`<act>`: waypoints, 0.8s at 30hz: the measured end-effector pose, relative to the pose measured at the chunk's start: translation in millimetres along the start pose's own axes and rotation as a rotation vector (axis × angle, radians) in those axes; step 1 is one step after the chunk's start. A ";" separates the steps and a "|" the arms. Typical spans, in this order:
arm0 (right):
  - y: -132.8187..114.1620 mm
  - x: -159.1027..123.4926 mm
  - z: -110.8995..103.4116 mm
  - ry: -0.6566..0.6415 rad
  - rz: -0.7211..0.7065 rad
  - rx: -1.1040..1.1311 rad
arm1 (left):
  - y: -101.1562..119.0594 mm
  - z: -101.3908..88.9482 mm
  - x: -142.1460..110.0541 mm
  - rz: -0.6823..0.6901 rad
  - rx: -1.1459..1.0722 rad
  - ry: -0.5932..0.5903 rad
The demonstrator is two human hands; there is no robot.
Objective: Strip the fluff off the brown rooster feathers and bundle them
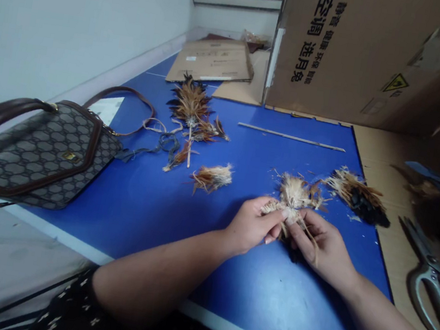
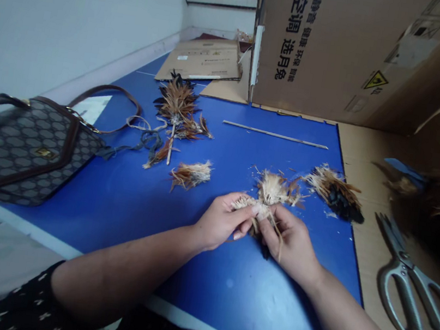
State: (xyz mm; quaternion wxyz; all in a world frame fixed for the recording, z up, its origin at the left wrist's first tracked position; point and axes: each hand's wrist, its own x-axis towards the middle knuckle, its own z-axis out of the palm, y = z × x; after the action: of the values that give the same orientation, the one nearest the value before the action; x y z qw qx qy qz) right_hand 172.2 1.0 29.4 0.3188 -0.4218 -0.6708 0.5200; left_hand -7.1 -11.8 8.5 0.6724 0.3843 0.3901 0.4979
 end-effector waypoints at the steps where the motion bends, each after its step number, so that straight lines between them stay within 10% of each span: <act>1: -0.3 -0.1 -0.1 -0.002 0.001 -0.003 | 0.1 0.1 0.1 -0.002 0.001 0.004; 24: 7.0 -3.3 -2.6 0.005 0.031 -0.019 | -6.1 -2.1 5.1 0.030 -0.037 0.132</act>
State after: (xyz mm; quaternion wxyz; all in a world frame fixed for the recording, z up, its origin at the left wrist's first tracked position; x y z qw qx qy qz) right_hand 177.5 -0.1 23.3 0.3084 -0.4362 -0.6684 0.5175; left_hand -5.7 -7.8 1.4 0.6447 0.3437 0.4186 0.5395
